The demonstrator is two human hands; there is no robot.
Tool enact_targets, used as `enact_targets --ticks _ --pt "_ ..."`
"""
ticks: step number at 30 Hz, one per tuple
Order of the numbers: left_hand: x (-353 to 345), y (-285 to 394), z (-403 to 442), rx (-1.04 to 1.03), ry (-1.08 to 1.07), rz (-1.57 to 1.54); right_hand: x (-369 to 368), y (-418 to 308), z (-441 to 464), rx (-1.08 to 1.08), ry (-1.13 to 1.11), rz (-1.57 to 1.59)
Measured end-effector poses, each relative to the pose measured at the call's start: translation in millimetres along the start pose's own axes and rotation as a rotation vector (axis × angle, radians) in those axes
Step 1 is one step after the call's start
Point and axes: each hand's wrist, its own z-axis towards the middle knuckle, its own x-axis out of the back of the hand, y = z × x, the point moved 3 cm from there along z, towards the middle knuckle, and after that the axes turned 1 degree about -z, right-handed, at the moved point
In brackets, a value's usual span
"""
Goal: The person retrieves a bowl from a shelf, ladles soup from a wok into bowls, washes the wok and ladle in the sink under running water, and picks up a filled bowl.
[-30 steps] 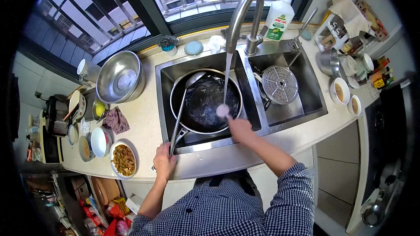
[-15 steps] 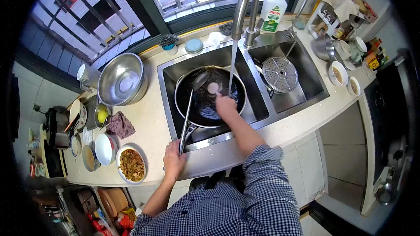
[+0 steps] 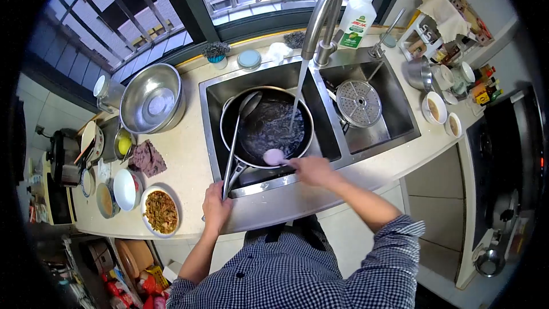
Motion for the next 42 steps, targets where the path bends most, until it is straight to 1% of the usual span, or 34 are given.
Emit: enact_targets --ticks 1,4,7,10,11,13,16,17,20,21,22,24,25,28,29,32,33,36,38,39,42 --pt "-1.2 -1.0 1.0 0.003 -0.001 0.002 16.0 6.8 -6.0 -0.024 -0.025 -0.109" --pt "-2.0 1.5 2.0 0.029 -0.016 0.008 29.7 44.0 0.3 0.023 0.059 -0.292" --pt "-1.7 4.8 2.7 0.051 -0.017 0.027 20.1 77.6 32.8 0.021 0.309 -0.396" --pt "-5.8 -4.6 4.5 0.072 -0.054 -0.011 8.9 82.1 35.9 -0.005 0.445 -0.356" --pt "-5.6 -8.6 4.6 0.09 -0.071 -0.033 2.8 83.4 28.8 -0.028 0.399 -0.317" --pt "-5.2 -8.3 8.3 0.116 -0.111 -0.085 -0.8 75.4 0.7 0.017 0.346 -0.259" --pt "-3.1 -1.3 18.7 0.031 -0.09 0.001 -0.9 64.4 -30.7 0.041 0.29 -0.131" --pt "-3.3 -0.2 23.1 -0.042 -0.065 0.09 -2.2 61.6 -36.9 0.037 0.274 -0.078" --pt "1.5 24.0 41.9 0.098 -0.256 0.046 -11.2 65.0 -39.3 -0.038 0.391 0.085" --pt "-3.4 27.3 47.3 0.106 -0.264 -0.047 -13.3 64.6 -39.3 -0.088 0.426 0.114" --pt "-10.6 29.6 49.9 0.219 -0.341 -0.184 -14.1 62.6 -43.0 -0.12 0.454 0.129" --pt "-21.9 36.8 50.7 0.461 -0.495 -0.45 -13.4 63.3 -49.0 -0.087 0.467 0.112" --pt "-30.9 36.4 50.6 0.476 -0.515 -0.522 -12.8 66.0 -51.0 -0.081 0.502 0.112" --pt "-39.6 65.4 49.5 0.484 -0.625 -0.483 -8.6 76.9 -59.2 -0.075 0.608 0.117" --pt "-51.2 62.8 49.9 0.495 -0.721 -0.44 -4.1 80.2 -62.8 -0.083 0.648 0.127" --pt "-78.2 54.6 56.8 0.276 -0.596 -0.383 6.7 101.4 -65.7 -0.129 0.8 0.128" --pt "-69.6 61.7 59.9 0.143 -0.463 -0.324 9.4 111.2 -64.6 -0.144 0.853 0.126" --pt "-34.5 58.7 56.1 -0.139 0.012 0.09 17.2 149.5 -51.3 -0.303 0.84 0.111" --pt "-13.1 45.8 41.1 -0.058 0.003 0.25 20.2 176.0 -38.0 -0.383 0.81 0.104" --pt "-6.0 40.1 31.7 0.013 -0.05 0.313 20.1 188.7 -29.3 -0.424 0.798 0.102" --pt "-2.0 5.2 8.2 0.176 -0.174 0.195 11.3 212.5 -4.0 -0.424 0.867 0.104"
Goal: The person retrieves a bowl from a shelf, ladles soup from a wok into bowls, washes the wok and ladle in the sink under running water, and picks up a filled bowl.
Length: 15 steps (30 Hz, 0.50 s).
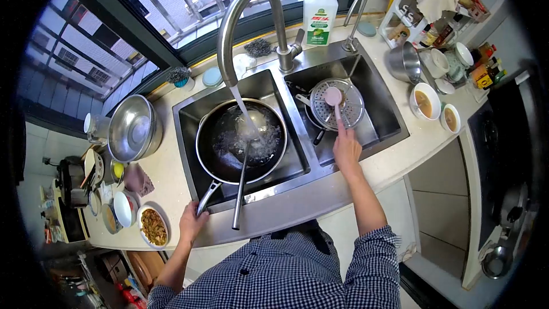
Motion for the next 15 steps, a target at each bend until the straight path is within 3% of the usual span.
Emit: enact_targets --ticks 1,4,5,6,7,8,9,10,11,13,15 --pt "-2.8 -8.4 1.0 0.06 -0.077 -0.05 -4.2 0.4 2.3 0.033 -0.025 -0.04" --pt "-8.3 -22.7 13.3 0.12 -0.254 -0.131 14.3 -34.8 -6.7 0.293 0.175 -0.265" --pt "-11.5 -21.5 14.3 0.168 -0.348 -0.359 13.7 -56.8 -14.0 0.245 -0.002 -0.205" --pt "-15.2 -18.8 14.7 0.211 -0.44 -0.587 0.0 -74.6 -34.5 0.441 -0.065 -0.039" --pt "-18.8 -16.3 13.0 0.251 -0.532 -0.816 -3.8 -100.7 -57.2 0.415 -0.424 0.251" --pt "-26.7 -18.1 12.9 0.272 -0.568 -0.928 -24.4 -118.8 -91.4 0.869 -0.314 0.405" --pt "-24.9 -4.3 10.5 0.311 -0.646 -1.077 1.3 -166.7 -104.6 0.341 -0.975 0.517" --pt "-24.1 13.4 8.8 0.349 -0.725 -1.225 -0.6 -187.6 -122.3 0.409 -1.111 0.595" --pt "-34.0 21.4 9.8 0.402 -0.784 -1.31 6.1 -210.2 -126.1 0.414 -1.265 0.481" --pt "-48.0 38.8 5.3 0.42 -0.805 -1.397 -6.8 -232.8 -127.9 0.417 -1.149 0.6" --pt "-60.4 51.8 -3.4 0.495 -0.948 -1.746 -12.3 -243.4 -114.3 0.389 -1.063 0.574"
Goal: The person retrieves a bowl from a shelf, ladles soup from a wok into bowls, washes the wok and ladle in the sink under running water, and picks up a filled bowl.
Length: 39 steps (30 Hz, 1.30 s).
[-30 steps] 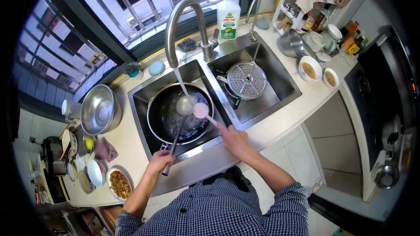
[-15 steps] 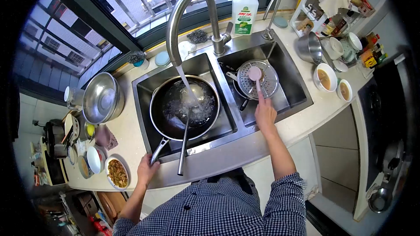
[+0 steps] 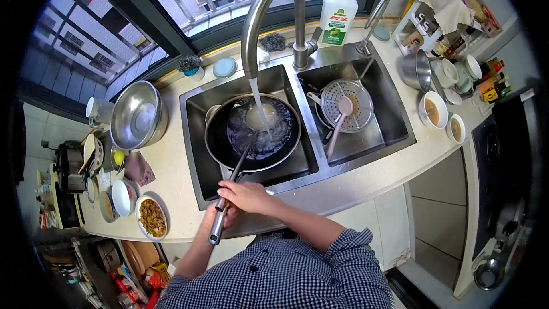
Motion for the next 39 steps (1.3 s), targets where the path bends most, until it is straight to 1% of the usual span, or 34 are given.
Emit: enact_targets --ticks 1,2,3,5,6,7,8,9,11,15,17,19,23,25,29,32,35,36,39 --pt "-2.6 -6.0 4.9 -0.006 -0.104 -0.174 6.9 -2.4 1.2 -0.021 -0.039 -0.007" --pt "0.8 -11.5 4.7 -0.077 0.022 -0.191 7.9 2.1 -2.2 -0.005 0.015 -0.009" --pt "-11.9 -11.6 3.9 -0.1 0.016 -0.427 8.3 10.5 -6.4 0.01 0.072 -0.009" --pt "-31.5 -7.5 5.1 0.017 -0.103 -0.559 7.9 37.5 -17.3 0.034 0.171 0.376" --pt "-44.3 0.8 2.1 0.051 -0.116 -0.586 19.1 41.3 -29.4 -0.067 0.162 0.602" --pt "-55.2 11.1 -1.9 0.089 -0.127 -0.61 26.6 48.5 -35.5 0.057 0.242 0.696" --pt "-58.8 20.8 -5.2 0.13 -0.151 -0.607 33.3 58.5 -47.6 0.016 0.2 0.82" --pt "-69.6 29.5 -10.7 0.154 -0.123 -0.569 45.9 56.2 -61.8 -0.02 0.157 0.944" --pt "-81.2 40.4 -16.3 0.157 -0.025 -0.413 51.1 58.0 -83.5 0.004 0.088 1.055" --pt "-114.7 54.7 -33.0 0.067 0.161 -0.001 49.9 60.8 -112.2 -0.034 0.003 1.202" --pt "-130.6 59.7 -40.4 0.023 0.255 0.183 50.8 70.9 -119.0 -0.02 -0.053 1.333" --pt "-133.3 62.1 -49.5 0.018 0.316 0.282 54.1 75.0 -126.4 0.015 -0.085 1.411" --pt "-138.8 65.2 -72.0 -0.004 0.396 0.44 55.6 76.0 -135.7 0.112 -0.046 1.179" --pt "-140.3 63.1 -80.5 -0.021 0.418 0.475 54.3 76.5 -137.0 0.113 -0.04 1.161" --pt "-134.1 60.5 -83.3 -0.045 0.371 0.413 54.3 69.0 -135.6 0.074 -0.033 1.045" --pt "-120.1 59.0 -71.8 -0.032 0.263 0.253 47.1 70.3 -119.9 0.153 0.009 0.81" --pt "-86.1 50.9 -51.0 0.021 0.151 0.109 39.9 65.0 -101.8 0.116 0.017 0.725" --pt "-79.5 47.9 -46.2 0.042 0.123 0.084 31.1 73.6 -90.8 0.13 0.034 0.654" --pt "-61.0 33.4 -34.5 0.04 0.196 0.132 27.3 68.5 -82.0 -0.017 0.031 0.376"
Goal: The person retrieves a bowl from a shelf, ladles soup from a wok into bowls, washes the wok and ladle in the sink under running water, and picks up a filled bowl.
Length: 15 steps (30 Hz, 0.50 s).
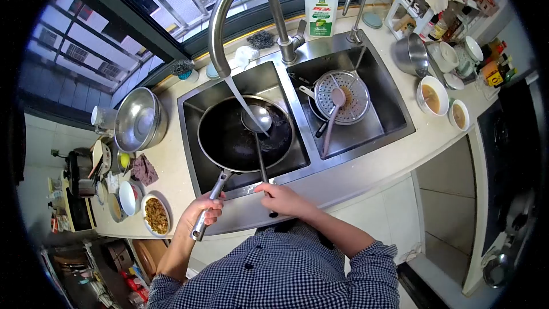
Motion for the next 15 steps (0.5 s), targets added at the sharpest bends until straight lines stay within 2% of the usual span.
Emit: enact_targets --ticks 1,4,6,7,8,9,10,11,12,13,14,15 --pt "4.8 -3.9 3.1 0.011 0.041 0.039 -1.1 1.2 2.7 -0.042 -0.044 -0.109" --pt "16.1 -9.7 10.3 -0.075 0.232 0.403 13.8 -9.3 6.3 0.006 0.006 -0.353" --pt "16.9 -10.0 11.8 -0.18 0.363 0.661 54.4 -4.5 25.9 0.151 0.206 -0.47" --pt "18.3 -11.7 13.8 -0.229 0.407 0.751 86.8 -28.1 28.9 0.294 0.323 -0.427" --pt "21.5 -14.8 15.1 -0.273 0.458 0.839 121.3 -21.9 49.0 0.416 0.513 -0.61" --pt "30.1 -18.2 20.6 -0.261 0.47 1.001 156.0 -22.8 65.4 0.285 0.638 -0.582" --pt "35.2 -21.2 22.3 -0.359 0.505 1.153 197.3 -14.3 94.3 0.078 0.646 -0.445" --pt "38.8 -24.3 22.6 -0.456 0.542 1.309 233.3 -18.0 112.8 0.388 0.828 -0.495" --pt "39.1 -26.5 20.8 -0.551 0.578 1.468 257.3 -34.1 124.2 0.169 0.924 -0.463" --pt "33.2 -25.4 17.1 -0.533 0.62 1.341 288.0 -32.9 147.8 0.174 0.985 -0.455" --pt "30.0 -26.7 15.3 -0.573 0.698 1.404 310.4 -47.5 161.6 0.119 0.99 -0.414" --pt "27.3 -28.4 14.2 -0.611 0.775 1.468 352.0 -22.0 206.1 0.358 1.021 -0.217"
